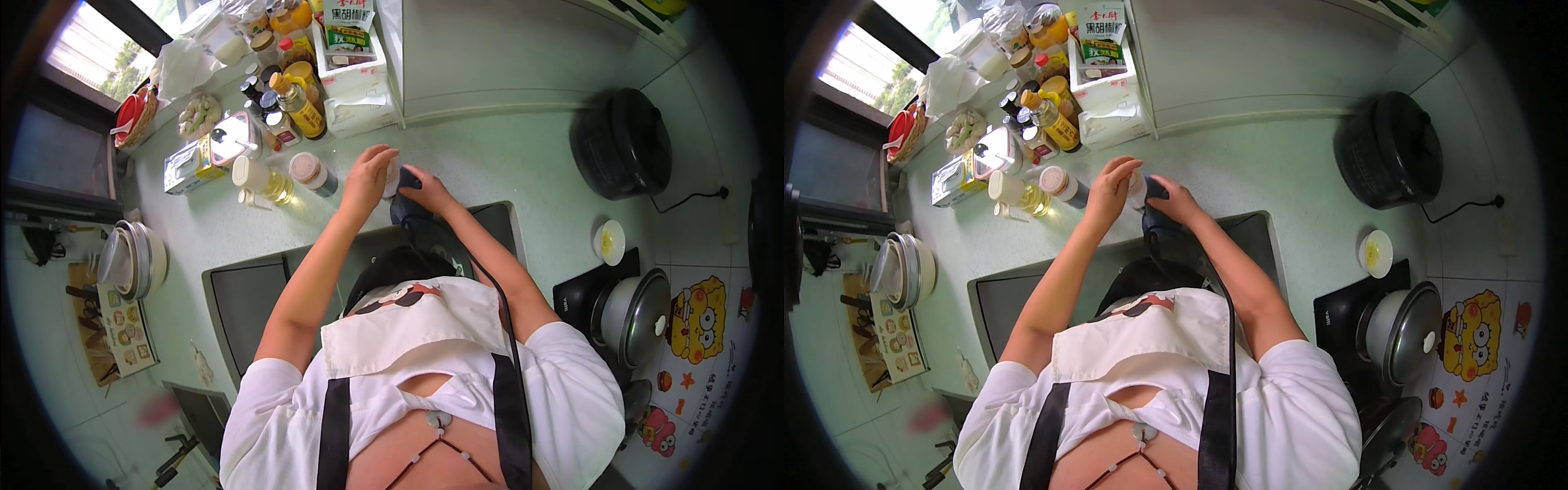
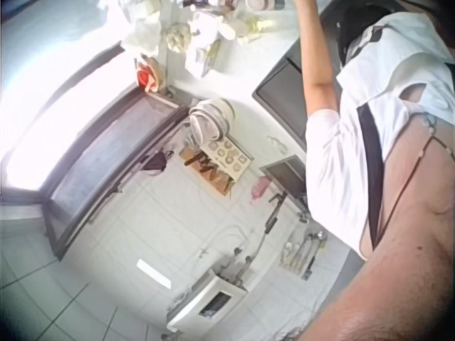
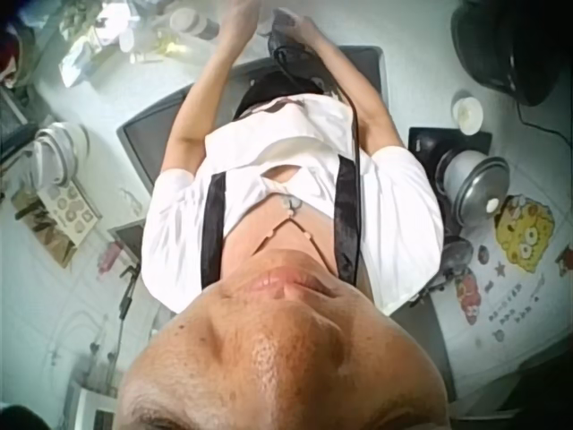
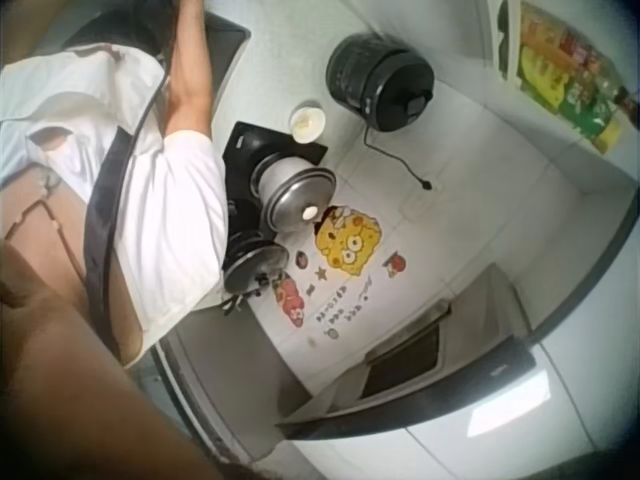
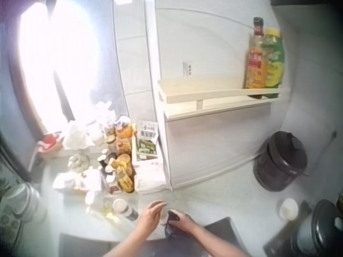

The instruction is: The person cleans a plastic container by hand using a cloth, then washes the cloth and the container lid in the sink under running water.

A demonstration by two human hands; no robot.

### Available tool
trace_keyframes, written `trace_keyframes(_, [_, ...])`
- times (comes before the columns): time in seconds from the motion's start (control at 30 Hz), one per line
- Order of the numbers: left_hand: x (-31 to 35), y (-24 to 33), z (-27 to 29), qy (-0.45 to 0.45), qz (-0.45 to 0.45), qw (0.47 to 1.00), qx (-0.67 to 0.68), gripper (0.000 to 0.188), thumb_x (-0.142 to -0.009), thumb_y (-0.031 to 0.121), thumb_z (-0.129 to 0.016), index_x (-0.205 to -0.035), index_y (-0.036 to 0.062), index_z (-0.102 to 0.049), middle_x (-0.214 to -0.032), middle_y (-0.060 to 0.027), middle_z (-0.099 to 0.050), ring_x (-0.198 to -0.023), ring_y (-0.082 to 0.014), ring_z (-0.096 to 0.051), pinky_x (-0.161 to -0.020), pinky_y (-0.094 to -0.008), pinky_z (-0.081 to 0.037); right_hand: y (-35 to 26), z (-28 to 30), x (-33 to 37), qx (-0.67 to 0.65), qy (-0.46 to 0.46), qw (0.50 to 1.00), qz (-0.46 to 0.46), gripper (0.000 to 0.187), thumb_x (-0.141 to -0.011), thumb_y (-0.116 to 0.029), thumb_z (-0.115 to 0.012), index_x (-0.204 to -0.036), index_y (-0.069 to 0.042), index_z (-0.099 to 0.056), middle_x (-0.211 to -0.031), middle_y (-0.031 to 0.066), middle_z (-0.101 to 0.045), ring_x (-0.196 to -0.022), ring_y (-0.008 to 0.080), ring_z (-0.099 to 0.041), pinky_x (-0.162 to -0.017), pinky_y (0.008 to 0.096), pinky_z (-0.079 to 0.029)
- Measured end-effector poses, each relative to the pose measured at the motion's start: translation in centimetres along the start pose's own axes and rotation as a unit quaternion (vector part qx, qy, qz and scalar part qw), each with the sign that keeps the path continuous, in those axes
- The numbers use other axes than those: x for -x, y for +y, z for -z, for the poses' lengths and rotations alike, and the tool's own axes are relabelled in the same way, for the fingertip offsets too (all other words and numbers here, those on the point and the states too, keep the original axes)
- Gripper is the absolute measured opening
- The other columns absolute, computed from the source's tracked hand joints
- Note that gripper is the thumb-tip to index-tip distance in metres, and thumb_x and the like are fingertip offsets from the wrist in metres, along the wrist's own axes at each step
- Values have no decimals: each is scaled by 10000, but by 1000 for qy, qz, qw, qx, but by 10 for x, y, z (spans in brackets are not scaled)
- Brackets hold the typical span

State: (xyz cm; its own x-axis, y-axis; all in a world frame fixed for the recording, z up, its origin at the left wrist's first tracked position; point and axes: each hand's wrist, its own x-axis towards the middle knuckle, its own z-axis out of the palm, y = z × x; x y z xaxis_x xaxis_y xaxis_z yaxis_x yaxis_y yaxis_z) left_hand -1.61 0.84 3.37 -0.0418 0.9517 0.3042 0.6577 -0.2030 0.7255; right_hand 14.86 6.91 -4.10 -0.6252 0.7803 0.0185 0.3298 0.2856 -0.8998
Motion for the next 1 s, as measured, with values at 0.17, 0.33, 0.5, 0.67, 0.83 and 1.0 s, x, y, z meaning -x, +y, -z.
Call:
trace_keyframes(0.17, [2, 16, 11, -14, 23, 998, -51, 426, -765, 123, -578, -1170, 71, -457, -1170, -149, -459, -1036, -325, -480, -839, -354, -417, 13, -4, 5, 120, 9, 992, 36, 443, -664, -166, -624, -1093, -93, -542, -1117, 142, -515, -1028, 290, -503, -863, 347, -416])
trace_keyframes(0.33, [13, 18, 25, -67, 17, 992, -102, 632, -680, 162, -656, -1231, 62, -363, -1191, -144, -434, -1054, -343, -457, -847, -376, -411, 27, 7, -5, 43, 192, 974, -116, 444, -678, -213, -640, -1078, -52, -537, -1041, 175, -547, -999, 311, -517, -840, 355, -420])
trace_keyframes(0.5, [16, 22, 29, -33, 62, 971, -230, 623, -645, 205, -688, -1184, 74, -403, -1111, -124, -485, -1013, -316, -476, -896, -403, -351, 57, 4, -14, 89, 271, 950, -125, 532, -682, -186, -598, -1179, -69, -447, -1183, 216, -442, -1081, 350, -439, -910, 378, -367])
trace_keyframes(0.67, [9, 19, 36, -1, 55, 931, -362, 611, -623, 271, -710, -1135, 87, -433, -1048, -82, -530, -1058, -248, -451, -983, -470, -191, 30, -28, -9, 94, 17, 995, 6, 536, -663, -126, -571, -1190, -122, -472, -1279, 162, -383, -1155, 315, -397, -948, 345, -351])
trace_keyframes(0.83, [7, 14, 48, -1, 102, 917, -385, 636, -614, 313, -713, -1143, 98, -433, -1090, -64, -518, -1139, -223, -391, -1003, -526, -110, 12, -36, -6, 84, -46, 995, 19, 559, -647, -116, -591, -1193, -142, -477, -1280, 141, -390, -1145, 298, -412, -942, 343, -358])
trace_keyframes(1.0, [11, -11, 55, 44, 137, 912, -385, 643, -599, 294, -721, -1131, 82, -427, -1092, -70, -512, -1153, -235, -382, -991, -577, -93, 20, -37, -11, 76, -63, 994, 42, 569, -651, -118, -607, -1203, -138, -472, -1280, 145, -397, -1172, 301, -388, -953, 335, -345])
